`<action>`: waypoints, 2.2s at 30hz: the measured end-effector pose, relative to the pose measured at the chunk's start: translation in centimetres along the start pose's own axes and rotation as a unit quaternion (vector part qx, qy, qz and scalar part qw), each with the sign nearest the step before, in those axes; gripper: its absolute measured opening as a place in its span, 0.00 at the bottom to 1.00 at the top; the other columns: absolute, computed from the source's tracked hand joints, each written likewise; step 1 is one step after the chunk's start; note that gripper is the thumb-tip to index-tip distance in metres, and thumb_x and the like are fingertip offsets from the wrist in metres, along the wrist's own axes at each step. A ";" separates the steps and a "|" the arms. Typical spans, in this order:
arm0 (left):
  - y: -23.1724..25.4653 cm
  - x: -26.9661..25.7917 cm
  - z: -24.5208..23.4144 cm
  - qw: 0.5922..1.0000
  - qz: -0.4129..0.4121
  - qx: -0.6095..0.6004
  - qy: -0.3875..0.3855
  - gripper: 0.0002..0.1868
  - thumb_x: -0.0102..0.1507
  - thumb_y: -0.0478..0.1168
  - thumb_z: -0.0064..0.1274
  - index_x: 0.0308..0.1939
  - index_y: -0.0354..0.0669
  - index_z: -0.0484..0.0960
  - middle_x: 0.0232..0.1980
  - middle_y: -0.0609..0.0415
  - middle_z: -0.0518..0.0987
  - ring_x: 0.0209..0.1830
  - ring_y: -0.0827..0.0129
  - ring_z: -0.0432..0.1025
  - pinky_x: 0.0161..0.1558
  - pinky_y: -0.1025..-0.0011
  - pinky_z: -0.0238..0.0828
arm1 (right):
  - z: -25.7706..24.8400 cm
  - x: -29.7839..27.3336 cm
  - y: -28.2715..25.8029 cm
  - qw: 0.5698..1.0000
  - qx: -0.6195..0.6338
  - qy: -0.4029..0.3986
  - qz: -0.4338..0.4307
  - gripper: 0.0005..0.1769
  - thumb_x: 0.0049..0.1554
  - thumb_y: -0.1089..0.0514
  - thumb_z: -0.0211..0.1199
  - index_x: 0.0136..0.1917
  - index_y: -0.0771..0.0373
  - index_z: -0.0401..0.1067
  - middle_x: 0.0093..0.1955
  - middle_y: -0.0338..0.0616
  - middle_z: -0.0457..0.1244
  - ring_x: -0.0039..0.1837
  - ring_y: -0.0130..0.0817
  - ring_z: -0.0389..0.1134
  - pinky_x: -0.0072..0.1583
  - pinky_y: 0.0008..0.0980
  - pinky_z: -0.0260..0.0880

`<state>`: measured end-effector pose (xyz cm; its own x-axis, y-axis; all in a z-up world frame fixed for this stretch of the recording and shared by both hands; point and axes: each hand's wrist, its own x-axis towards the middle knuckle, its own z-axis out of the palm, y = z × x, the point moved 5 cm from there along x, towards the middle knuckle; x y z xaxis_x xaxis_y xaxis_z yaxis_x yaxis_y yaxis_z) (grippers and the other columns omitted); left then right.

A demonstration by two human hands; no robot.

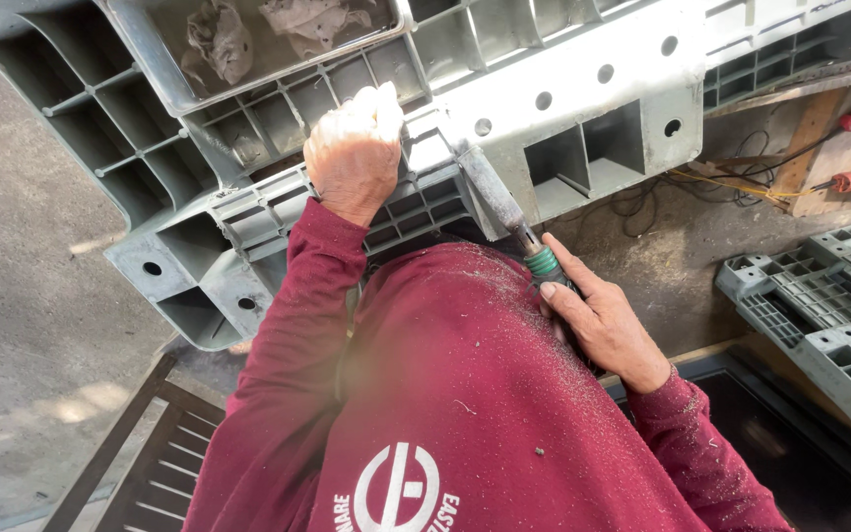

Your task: The person repairs a gray plastic pallet by hand. They first fit a broken plastic piece into a slot on the pallet, then use a metal file to smooth the edges of the slot. Finally, they use a chisel to further clean and shape the area around the slot.

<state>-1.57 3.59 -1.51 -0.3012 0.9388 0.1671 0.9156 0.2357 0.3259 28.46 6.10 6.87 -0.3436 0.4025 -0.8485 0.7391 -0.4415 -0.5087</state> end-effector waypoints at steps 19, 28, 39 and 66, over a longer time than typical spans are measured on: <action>0.0 0.6 -0.6 1.000 -0.019 -0.023 -0.003 0.04 0.66 0.38 0.53 0.43 0.43 0.80 0.36 0.54 0.76 0.31 0.59 0.75 0.30 0.61 0.72 | 0.0 0.8 -1.4 1.000 -0.008 0.005 -0.001 0.37 0.62 0.54 0.55 0.83 0.51 0.51 0.38 0.37 0.63 0.32 0.22 0.62 0.37 0.25 0.66; 0.4 0.5 -1.4 0.998 -0.015 0.026 0.060 0.09 0.64 0.41 0.54 0.48 0.45 0.82 0.36 0.56 0.74 0.29 0.64 0.72 0.29 0.66 0.69 | -1.8 1.5 -4.3 0.993 -0.111 0.024 -0.033 0.34 0.60 0.55 0.56 0.79 0.54 0.58 0.33 0.37 0.63 0.32 0.24 0.65 0.36 0.27 0.67; 0.2 -0.4 0.1 0.978 -0.066 0.100 0.170 0.10 0.70 0.47 0.55 0.37 0.51 0.77 0.27 0.60 0.70 0.26 0.67 0.68 0.28 0.67 0.66 | -7.3 2.0 -8.6 0.944 -0.307 -0.020 -0.119 0.31 0.61 0.55 0.57 0.77 0.55 0.62 0.31 0.37 0.60 0.32 0.25 0.60 0.38 0.30 0.65; -0.1 -0.7 1.7 0.981 -0.101 0.075 0.147 0.09 0.69 0.47 0.56 0.37 0.51 0.78 0.25 0.60 0.70 0.24 0.66 0.68 0.26 0.66 0.67 | -8.6 2.3 -11.4 0.874 -0.436 -0.043 -0.212 0.32 0.62 0.55 0.56 0.78 0.61 0.60 0.50 0.65 0.67 0.48 0.58 0.72 0.52 0.44 0.69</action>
<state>-1.06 3.33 -3.22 -0.5245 0.7609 0.3819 0.8514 0.4649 0.2430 24.21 18.98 12.00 -0.7080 0.3028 -0.6381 0.6823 0.5265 -0.5072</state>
